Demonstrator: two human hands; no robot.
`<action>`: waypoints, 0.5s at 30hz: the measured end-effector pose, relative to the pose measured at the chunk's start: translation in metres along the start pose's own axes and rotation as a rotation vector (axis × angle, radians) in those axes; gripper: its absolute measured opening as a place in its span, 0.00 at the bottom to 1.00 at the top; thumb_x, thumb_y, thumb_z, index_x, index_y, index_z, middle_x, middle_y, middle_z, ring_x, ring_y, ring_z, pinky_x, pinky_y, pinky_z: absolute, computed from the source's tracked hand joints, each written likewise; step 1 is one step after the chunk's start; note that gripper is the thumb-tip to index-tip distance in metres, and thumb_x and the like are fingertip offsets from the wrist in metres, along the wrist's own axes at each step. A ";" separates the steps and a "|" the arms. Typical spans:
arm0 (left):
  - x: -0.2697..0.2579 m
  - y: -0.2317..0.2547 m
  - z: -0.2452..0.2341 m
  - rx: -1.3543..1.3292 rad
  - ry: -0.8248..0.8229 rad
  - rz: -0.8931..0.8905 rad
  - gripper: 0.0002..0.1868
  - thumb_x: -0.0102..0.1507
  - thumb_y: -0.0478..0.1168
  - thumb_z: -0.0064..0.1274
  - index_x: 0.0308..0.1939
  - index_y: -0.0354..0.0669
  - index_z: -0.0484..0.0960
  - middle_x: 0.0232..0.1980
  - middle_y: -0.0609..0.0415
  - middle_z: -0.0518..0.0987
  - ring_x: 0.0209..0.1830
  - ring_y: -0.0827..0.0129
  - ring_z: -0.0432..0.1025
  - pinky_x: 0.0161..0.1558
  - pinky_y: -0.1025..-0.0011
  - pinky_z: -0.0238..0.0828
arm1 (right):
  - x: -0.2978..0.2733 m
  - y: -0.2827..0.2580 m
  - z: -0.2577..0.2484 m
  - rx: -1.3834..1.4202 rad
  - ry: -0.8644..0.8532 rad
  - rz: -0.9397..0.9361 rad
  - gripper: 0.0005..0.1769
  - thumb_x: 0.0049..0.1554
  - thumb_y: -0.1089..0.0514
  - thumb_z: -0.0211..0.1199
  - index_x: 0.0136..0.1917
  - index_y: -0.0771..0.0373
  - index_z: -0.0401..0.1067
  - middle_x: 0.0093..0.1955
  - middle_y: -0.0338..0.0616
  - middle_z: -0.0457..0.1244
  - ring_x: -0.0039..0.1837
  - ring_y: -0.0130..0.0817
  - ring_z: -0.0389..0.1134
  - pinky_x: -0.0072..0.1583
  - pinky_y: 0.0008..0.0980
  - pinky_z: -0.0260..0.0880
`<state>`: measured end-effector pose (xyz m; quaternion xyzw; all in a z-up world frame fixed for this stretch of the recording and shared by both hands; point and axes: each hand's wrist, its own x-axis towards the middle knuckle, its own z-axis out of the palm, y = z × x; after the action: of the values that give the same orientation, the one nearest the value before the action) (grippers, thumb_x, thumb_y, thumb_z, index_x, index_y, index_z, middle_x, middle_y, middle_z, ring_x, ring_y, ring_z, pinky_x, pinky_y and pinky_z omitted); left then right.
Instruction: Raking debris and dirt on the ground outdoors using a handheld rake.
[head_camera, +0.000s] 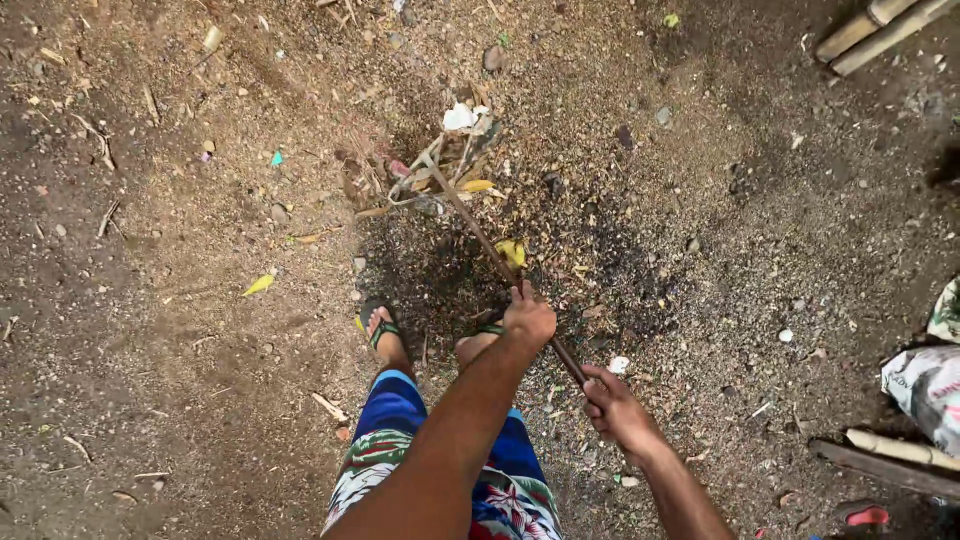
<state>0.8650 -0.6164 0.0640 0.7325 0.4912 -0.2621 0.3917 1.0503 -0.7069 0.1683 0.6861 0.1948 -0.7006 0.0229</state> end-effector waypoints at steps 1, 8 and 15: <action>-0.005 -0.003 0.009 0.000 -0.004 0.003 0.17 0.71 0.40 0.43 0.61 0.40 0.80 0.77 0.37 0.61 0.81 0.41 0.47 0.78 0.45 0.43 | -0.010 0.013 -0.004 0.002 0.001 0.004 0.25 0.67 0.53 0.46 0.77 0.47 0.60 0.30 0.32 0.55 0.29 0.24 0.50 0.30 0.25 0.47; -0.016 0.074 0.046 0.237 -0.016 0.210 0.12 0.70 0.45 0.45 0.47 0.48 0.83 0.52 0.48 0.69 0.54 0.54 0.56 0.57 0.51 0.48 | -0.053 0.073 -0.017 0.007 0.100 0.040 0.24 0.68 0.51 0.47 0.76 0.48 0.62 0.28 0.33 0.54 0.27 0.26 0.49 0.27 0.27 0.46; -0.056 0.075 0.079 0.536 0.032 0.362 0.14 0.69 0.49 0.47 0.33 0.57 0.86 0.27 0.59 0.78 0.27 0.67 0.64 0.37 0.57 0.52 | -0.033 0.181 -0.003 0.119 0.171 -0.013 0.25 0.62 0.54 0.61 0.72 0.54 0.65 0.28 0.38 0.57 0.27 0.30 0.53 0.28 0.31 0.51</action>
<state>0.9134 -0.7268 0.0874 0.8890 0.2728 -0.2965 0.2175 1.1096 -0.8808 0.1568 0.7422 0.1582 -0.6501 -0.0391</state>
